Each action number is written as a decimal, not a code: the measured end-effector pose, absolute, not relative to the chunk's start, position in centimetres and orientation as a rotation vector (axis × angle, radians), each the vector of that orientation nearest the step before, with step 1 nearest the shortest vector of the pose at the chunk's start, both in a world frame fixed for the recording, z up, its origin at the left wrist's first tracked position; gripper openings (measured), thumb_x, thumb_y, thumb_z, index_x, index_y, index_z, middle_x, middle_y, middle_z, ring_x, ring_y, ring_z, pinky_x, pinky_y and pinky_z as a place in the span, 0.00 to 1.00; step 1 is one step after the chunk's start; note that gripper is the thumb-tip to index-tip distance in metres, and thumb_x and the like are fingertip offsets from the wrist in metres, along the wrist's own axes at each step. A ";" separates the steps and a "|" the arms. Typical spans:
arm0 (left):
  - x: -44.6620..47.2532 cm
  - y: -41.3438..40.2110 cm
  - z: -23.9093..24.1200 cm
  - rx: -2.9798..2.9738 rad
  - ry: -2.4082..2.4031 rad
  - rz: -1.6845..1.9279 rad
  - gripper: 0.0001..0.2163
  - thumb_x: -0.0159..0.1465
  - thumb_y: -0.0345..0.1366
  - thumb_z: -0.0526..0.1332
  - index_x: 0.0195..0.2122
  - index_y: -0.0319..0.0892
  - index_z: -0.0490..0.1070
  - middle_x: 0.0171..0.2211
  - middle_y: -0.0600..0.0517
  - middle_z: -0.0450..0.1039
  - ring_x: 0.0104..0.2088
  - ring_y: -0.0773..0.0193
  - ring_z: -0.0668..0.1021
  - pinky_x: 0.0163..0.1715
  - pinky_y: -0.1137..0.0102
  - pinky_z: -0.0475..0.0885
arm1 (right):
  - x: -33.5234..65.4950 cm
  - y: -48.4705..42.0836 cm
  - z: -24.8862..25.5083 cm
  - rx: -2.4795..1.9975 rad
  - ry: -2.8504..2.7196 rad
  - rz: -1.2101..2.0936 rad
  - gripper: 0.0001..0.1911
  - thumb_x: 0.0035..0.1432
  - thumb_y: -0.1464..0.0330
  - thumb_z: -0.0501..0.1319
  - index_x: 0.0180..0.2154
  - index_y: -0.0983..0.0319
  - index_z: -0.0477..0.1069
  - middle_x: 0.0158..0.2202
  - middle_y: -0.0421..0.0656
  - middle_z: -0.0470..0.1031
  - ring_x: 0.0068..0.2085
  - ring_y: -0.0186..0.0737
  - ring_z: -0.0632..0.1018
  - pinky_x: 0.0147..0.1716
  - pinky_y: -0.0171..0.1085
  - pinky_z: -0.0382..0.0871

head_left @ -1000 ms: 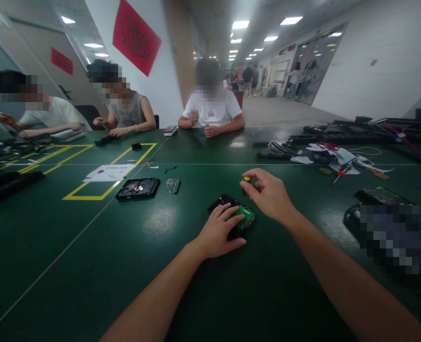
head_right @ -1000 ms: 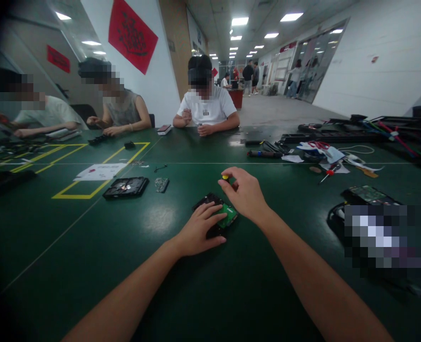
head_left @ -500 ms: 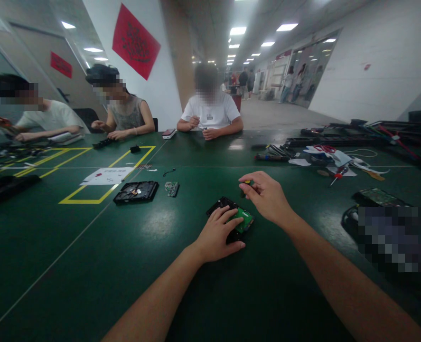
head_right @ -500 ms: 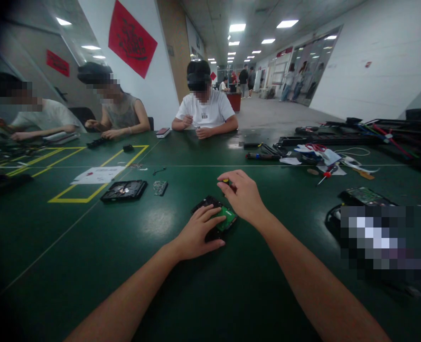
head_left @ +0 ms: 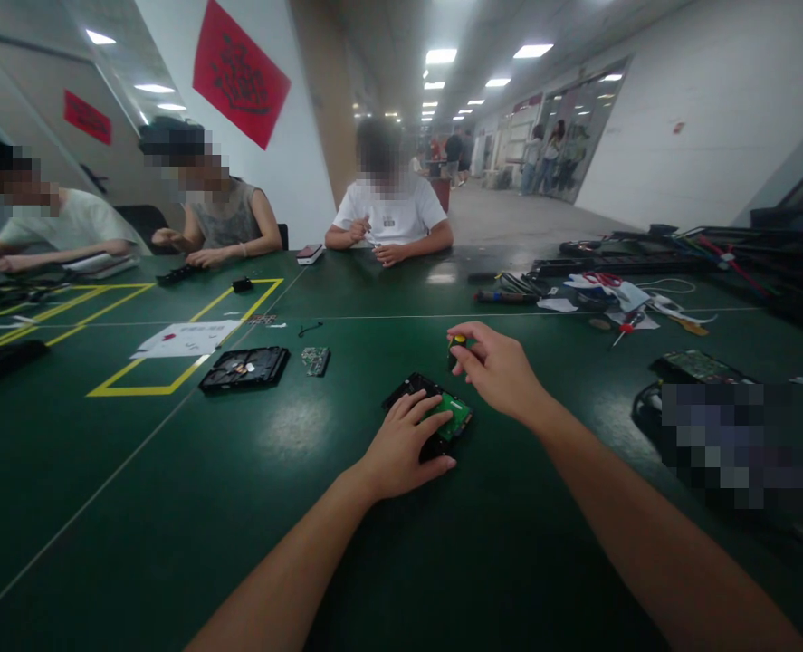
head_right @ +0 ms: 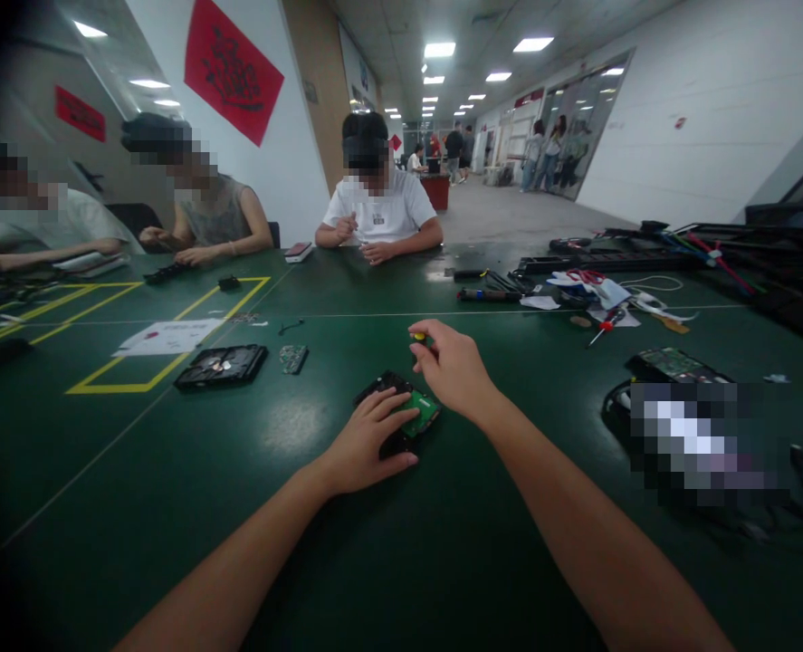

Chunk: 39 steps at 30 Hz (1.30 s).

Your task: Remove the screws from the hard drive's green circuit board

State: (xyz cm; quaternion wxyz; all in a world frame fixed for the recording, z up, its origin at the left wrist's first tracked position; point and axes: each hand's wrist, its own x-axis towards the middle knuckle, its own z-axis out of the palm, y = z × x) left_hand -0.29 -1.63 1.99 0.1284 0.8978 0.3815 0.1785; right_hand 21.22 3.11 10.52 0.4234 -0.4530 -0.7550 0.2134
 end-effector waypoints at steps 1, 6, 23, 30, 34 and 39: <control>-0.3 -1.6 2.0 2.610 1.112 0.523 0.33 0.65 0.54 0.66 0.69 0.51 0.62 0.71 0.46 0.58 0.73 0.42 0.56 0.70 0.42 0.52 | 21.2 3.1 10.5 -1.138 -1.875 0.540 0.14 0.68 0.66 0.59 0.54 0.57 0.73 0.41 0.44 0.79 0.32 0.38 0.81 0.33 0.39 0.76; -0.2 -1.6 1.8 2.618 1.106 0.532 0.33 0.66 0.53 0.66 0.69 0.52 0.62 0.71 0.46 0.59 0.72 0.41 0.56 0.69 0.42 0.53 | 21.4 3.2 10.6 -1.081 -1.911 0.486 0.10 0.67 0.64 0.61 0.48 0.56 0.77 0.50 0.47 0.75 0.34 0.37 0.80 0.36 0.40 0.76; -0.3 -1.3 1.2 2.630 1.095 0.565 0.32 0.66 0.54 0.66 0.69 0.52 0.62 0.70 0.46 0.60 0.72 0.41 0.57 0.69 0.41 0.53 | 21.8 3.6 10.5 -1.179 -1.855 0.429 0.10 0.63 0.62 0.65 0.45 0.57 0.74 0.46 0.45 0.76 0.32 0.35 0.77 0.31 0.37 0.72; -0.4 -1.2 1.0 2.650 1.081 0.544 0.32 0.67 0.54 0.64 0.69 0.52 0.61 0.71 0.46 0.58 0.72 0.42 0.56 0.70 0.42 0.52 | 21.6 3.5 10.3 -1.103 -1.864 0.589 0.17 0.67 0.71 0.55 0.54 0.54 0.73 0.51 0.44 0.75 0.29 0.31 0.78 0.33 0.38 0.77; -0.3 -1.2 1.1 2.653 1.083 0.525 0.32 0.67 0.55 0.64 0.69 0.51 0.62 0.71 0.46 0.58 0.72 0.42 0.56 0.70 0.42 0.53 | 21.4 3.5 10.3 -1.117 -1.872 0.516 0.12 0.65 0.65 0.62 0.50 0.56 0.74 0.51 0.46 0.74 0.34 0.35 0.79 0.35 0.39 0.78; -0.3 -1.2 1.0 2.658 1.094 0.531 0.32 0.67 0.55 0.64 0.69 0.51 0.61 0.71 0.46 0.58 0.73 0.43 0.56 0.70 0.43 0.51 | 21.5 3.5 10.5 -1.129 -1.846 0.478 0.11 0.64 0.59 0.65 0.45 0.57 0.76 0.48 0.46 0.74 0.33 0.36 0.79 0.34 0.39 0.77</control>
